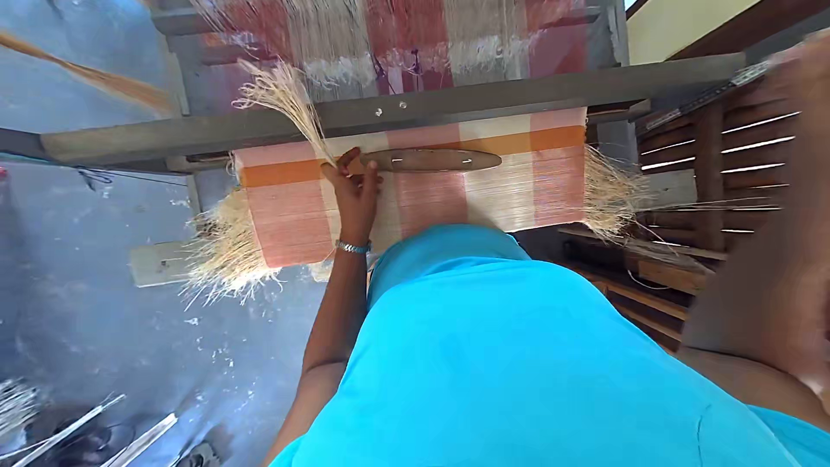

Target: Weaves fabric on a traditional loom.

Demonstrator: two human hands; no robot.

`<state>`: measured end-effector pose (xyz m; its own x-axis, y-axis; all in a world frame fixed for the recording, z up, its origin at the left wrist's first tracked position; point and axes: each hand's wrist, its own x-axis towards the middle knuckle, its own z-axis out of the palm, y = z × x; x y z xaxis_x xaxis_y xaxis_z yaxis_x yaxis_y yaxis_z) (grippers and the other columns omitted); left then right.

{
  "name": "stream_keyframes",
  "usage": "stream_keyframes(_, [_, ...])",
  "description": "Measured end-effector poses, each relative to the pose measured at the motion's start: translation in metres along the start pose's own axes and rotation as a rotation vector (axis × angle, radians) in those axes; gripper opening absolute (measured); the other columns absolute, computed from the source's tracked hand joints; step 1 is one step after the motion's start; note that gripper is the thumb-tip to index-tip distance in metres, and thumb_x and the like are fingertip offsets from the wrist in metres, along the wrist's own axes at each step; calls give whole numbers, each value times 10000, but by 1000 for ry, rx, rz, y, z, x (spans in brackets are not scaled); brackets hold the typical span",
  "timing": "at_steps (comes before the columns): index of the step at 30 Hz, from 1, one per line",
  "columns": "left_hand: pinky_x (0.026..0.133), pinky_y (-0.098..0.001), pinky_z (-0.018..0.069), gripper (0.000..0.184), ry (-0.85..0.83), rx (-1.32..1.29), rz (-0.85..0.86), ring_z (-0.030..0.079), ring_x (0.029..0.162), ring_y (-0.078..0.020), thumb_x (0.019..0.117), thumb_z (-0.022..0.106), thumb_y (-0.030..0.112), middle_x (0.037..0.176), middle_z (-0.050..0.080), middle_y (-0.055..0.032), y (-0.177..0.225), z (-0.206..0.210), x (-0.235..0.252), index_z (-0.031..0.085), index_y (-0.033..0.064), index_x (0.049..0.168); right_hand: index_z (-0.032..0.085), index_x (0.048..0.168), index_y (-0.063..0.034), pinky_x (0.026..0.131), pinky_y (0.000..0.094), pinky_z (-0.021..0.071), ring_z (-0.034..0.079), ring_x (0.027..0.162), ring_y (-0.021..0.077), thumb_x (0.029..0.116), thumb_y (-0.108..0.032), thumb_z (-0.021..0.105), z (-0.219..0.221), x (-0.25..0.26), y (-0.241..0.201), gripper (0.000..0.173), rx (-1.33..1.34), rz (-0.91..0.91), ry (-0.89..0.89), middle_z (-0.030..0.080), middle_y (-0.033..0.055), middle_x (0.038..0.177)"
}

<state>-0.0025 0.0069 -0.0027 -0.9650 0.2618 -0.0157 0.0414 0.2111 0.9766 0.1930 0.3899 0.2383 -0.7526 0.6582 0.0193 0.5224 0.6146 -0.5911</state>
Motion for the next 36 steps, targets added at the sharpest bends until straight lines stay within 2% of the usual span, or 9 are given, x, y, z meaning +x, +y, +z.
stream_keyframes(2, [719, -388, 639, 627, 13, 8, 8, 726, 828, -208, 1024, 636, 272, 1296, 610, -178, 3, 10, 7, 279, -65, 1414, 589, 1229, 115, 889, 394, 591, 695, 946, 236, 1032, -146, 567, 78, 2, 6, 328, 67, -184, -144, 678, 241, 1100])
stream_keyframes(4, [703, -394, 646, 609, 25, 17, 3, 733, 793, -214, 995, 683, 239, 1231, 646, -171, 3, 17, 11, 308, -60, 1371, 632, 1182, 54, 795, 416, 638, 734, 852, 217, 1021, -150, 586, 147, 4, 19, 264, 170, -281, -303, 715, 167, 1013])
stream_keyframes(9, [717, -370, 635, 622, -2, -86, 72, 699, 773, -191, 938, 744, 143, 1179, 596, -152, 7, 20, 8, 286, -41, 1317, 622, 1066, 22, 709, 401, 658, 740, 731, 204, 969, -74, 608, 226, -5, 9, 137, 356, -186, -504, 708, 126, 905])
stream_keyframes(14, [817, -373, 628, 601, -7, -68, 228, 703, 926, -202, 953, 736, 148, 1152, 624, -137, 40, 15, -10, 293, -48, 1309, 696, 1046, -10, 749, 370, 631, 710, 774, 181, 957, -98, 661, 236, -5, 9, 130, 359, -156, -540, 701, 120, 953])
stream_keyframes(16, [872, -317, 607, 556, -23, 9, 253, 693, 990, -134, 973, 704, 123, 1191, 618, -96, 56, 11, -24, 296, -16, 1325, 713, 1064, -38, 749, 359, 610, 697, 774, 160, 966, -116, 647, 236, -4, 9, 141, 356, -174, -517, 713, 97, 934])
stream_keyframes(19, [909, -324, 606, 549, -19, 37, 292, 691, 1021, -124, 972, 695, 85, 1183, 606, -87, 68, 11, -34, 302, -13, 1342, 649, 1124, -37, 729, 356, 613, 702, 769, 159, 948, -105, 681, 232, -5, 4, 192, 375, -163, -502, 709, 84, 936])
stream_keyframes(25, [851, -406, 634, 506, 75, 16, 360, 703, 934, -212, 936, 752, 102, 1057, 592, -121, 71, 20, -26, 350, -18, 1220, 535, 1101, -41, 699, 337, 627, 726, 722, 153, 889, -96, 766, 227, 1, -4, 319, 344, -116, -522, 724, 73, 882])
stream_keyframes(30, [862, -343, 640, 453, -13, 18, 333, 694, 995, -141, 965, 702, 68, 1123, 572, -76, 86, 22, -40, 348, 34, 1245, 514, 1143, -31, 706, 374, 628, 730, 719, 187, 879, -89, 793, 218, 9, -11, 389, 280, -40, -616, 719, 97, 870])
stream_keyframes(36, [831, -384, 644, 459, 35, 56, 485, 710, 941, -202, 938, 740, 70, 1081, 601, -140, 89, 27, -35, 364, -28, 1182, 498, 1173, -21, 682, 408, 625, 729, 709, 220, 860, -81, 797, 216, 11, -17, 437, 182, 33, -613, 718, 115, 861])
